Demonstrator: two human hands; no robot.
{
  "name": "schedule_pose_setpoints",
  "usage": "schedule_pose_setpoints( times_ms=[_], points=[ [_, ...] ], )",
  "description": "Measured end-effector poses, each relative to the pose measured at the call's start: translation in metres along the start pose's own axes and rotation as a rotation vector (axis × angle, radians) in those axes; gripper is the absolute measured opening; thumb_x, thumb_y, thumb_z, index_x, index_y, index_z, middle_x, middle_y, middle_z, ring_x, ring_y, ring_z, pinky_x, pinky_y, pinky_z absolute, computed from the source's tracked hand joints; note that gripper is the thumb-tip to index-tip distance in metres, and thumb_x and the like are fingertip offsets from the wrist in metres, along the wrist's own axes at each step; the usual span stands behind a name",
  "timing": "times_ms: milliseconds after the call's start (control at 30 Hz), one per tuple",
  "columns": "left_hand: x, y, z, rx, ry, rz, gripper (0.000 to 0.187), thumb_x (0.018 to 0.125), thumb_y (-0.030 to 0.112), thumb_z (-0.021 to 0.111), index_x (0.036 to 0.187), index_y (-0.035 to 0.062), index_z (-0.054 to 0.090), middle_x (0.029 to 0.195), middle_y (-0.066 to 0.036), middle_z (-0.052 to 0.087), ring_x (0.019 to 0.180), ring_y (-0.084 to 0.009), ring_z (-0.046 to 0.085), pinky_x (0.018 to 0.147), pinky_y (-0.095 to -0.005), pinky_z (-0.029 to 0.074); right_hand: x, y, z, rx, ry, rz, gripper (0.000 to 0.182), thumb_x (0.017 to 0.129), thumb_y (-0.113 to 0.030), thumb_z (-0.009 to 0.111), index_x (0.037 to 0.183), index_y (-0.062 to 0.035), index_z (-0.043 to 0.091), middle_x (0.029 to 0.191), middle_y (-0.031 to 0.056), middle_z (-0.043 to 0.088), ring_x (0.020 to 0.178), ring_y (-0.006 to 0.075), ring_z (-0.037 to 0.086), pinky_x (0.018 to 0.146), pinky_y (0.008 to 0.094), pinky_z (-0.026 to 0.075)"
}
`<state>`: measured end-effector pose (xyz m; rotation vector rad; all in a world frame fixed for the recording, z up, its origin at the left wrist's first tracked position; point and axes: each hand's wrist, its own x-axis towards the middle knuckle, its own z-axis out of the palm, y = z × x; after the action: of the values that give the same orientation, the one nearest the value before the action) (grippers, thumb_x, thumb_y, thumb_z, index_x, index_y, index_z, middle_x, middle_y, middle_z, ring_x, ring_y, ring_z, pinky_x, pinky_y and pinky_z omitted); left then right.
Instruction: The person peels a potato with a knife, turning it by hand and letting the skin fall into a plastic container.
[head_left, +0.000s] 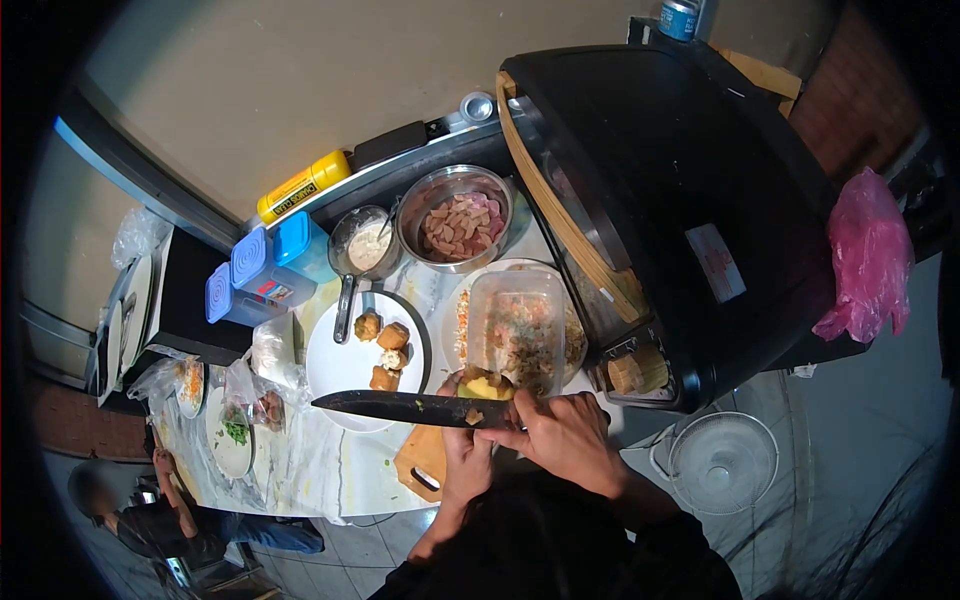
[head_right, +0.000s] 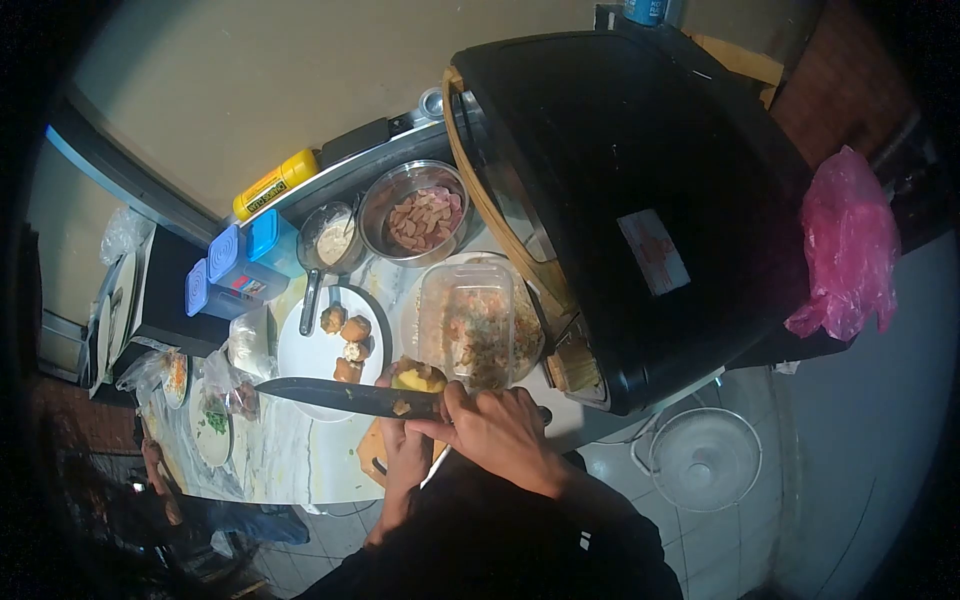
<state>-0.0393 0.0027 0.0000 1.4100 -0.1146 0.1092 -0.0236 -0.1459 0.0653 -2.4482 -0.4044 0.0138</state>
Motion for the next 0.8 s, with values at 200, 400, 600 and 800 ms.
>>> schedule_pose_setpoints(
  times_ms=[200,400,600,800],
  points=[
    [-0.002,0.007,-0.002,-0.026,-0.034,-0.040,0.056,0.092,0.016,0.056,0.137,-0.0056,0.030,0.129,-0.013,0.040,0.113,-0.0190,0.046,0.099,-0.0340,0.037,0.000,0.001,0.004,-0.029,0.037,-0.026,0.054,0.082,-0.062,0.056,0.080,-0.0081,0.060,0.048,0.0088,0.054,0.044,0.0314,0.057,0.046,0.0424,0.046],
    [-0.006,-0.010,-0.007,0.064,-0.007,0.010,0.053,0.092,0.019,0.057,0.133,-0.0062,0.035,0.137,-0.016,0.035,0.123,-0.0237,0.040,0.104,-0.0372,0.031,0.001,0.003,0.008,-0.065,0.051,-0.028,0.056,0.081,-0.063,0.057,0.082,-0.0072,0.061,0.047,0.0080,0.053,0.042,0.0303,0.057,0.044,0.0409,0.045],
    [-0.006,-0.014,-0.010,-0.042,-0.014,0.011,0.052,0.093,0.022,0.057,0.131,-0.0063,0.036,0.138,-0.016,0.035,0.124,-0.0245,0.039,0.105,-0.0378,0.030,0.004,0.001,0.003,-0.053,0.098,-0.105,0.056,0.083,-0.061,0.057,0.081,-0.0047,0.060,0.047,0.0079,0.055,0.041,0.0278,0.059,0.041,0.0392,0.046],
    [-0.008,-0.010,-0.015,0.013,-0.033,-0.006,0.051,0.093,0.022,0.055,0.132,-0.0064,0.036,0.136,-0.015,0.037,0.122,-0.0240,0.041,0.104,-0.0372,0.030,0.003,0.001,0.001,-0.082,0.090,-0.113,0.055,0.082,-0.060,0.059,0.077,-0.0052,0.058,0.047,0.0070,0.055,0.041,0.0266,0.059,0.042,0.0381,0.047]
  ],
)
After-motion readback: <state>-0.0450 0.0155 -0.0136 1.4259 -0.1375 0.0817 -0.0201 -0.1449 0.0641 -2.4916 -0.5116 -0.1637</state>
